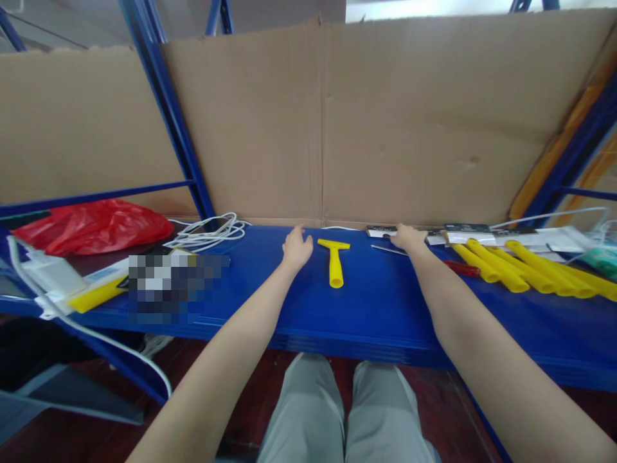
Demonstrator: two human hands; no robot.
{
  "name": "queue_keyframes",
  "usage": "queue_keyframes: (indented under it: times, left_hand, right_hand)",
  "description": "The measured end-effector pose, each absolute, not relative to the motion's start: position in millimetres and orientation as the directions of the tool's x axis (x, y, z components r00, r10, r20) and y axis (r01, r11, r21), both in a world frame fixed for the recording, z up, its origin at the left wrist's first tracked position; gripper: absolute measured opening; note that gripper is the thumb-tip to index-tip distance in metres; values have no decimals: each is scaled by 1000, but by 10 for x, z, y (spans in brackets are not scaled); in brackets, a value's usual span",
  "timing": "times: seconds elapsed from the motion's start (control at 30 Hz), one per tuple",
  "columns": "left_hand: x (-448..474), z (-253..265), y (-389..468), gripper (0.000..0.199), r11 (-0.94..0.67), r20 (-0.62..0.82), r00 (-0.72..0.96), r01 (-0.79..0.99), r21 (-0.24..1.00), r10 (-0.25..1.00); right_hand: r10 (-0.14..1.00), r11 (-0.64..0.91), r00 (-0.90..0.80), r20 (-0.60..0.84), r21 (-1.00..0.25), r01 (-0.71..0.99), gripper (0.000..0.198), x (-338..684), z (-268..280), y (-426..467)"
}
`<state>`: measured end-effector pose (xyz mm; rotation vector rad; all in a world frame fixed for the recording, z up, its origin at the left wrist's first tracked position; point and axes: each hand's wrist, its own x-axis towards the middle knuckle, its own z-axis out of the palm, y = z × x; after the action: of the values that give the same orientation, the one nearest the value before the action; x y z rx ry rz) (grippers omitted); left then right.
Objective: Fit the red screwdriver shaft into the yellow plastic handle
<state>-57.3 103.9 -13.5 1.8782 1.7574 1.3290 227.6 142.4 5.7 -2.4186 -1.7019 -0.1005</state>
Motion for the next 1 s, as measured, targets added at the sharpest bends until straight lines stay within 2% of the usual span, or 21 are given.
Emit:
queue_keyframes:
  times: [0.13, 0.23, 0.43, 0.6, 0.7, 0.8, 0.9, 1.0]
  left_hand:
    - [-577, -135, 1019, 45, -230, 425, -148, 662, 713, 893]
    - [-583, -124, 1004, 45, -224, 422, -153, 664, 713, 893]
    - [-581, -99, 948, 38, -230, 419, -94, 718, 657, 903]
    - [-585, -80, 882, 28, -234, 422, -35, 789, 568, 906]
    - [-567, -78, 835, 26, -267, 421, 25, 807, 527, 907]
    - [-529, -80, 786, 26, -318, 415, 94, 797, 513, 905]
    - [-493, -76, 735, 25, -358, 416, 139, 782, 511, 898]
    - [-462, -73, 683, 21, -368, 408, 155, 772, 518, 900]
  right_hand:
    - [914, -296, 320, 250, -129, 946, 45, 2326, 7, 1351]
    - [872, -247, 297, 390, -172, 953, 46, 2329, -17, 1278]
    - [669, 5, 222, 709, -303, 953, 41, 2311, -43, 1234]
    - [521, 188, 238, 820, -382, 905, 41, 2354, -89, 1237]
    - [469, 294, 310, 827, -478, 828, 44, 2394, -89, 1206]
    - [446, 388, 447, 775, -617, 684, 47, 2416, -51, 1177]
    - [456, 434, 649, 608, -789, 435, 43, 2398, 4, 1154]
    - [546, 476, 731, 408, -870, 130, 23, 2343, 48, 1094]
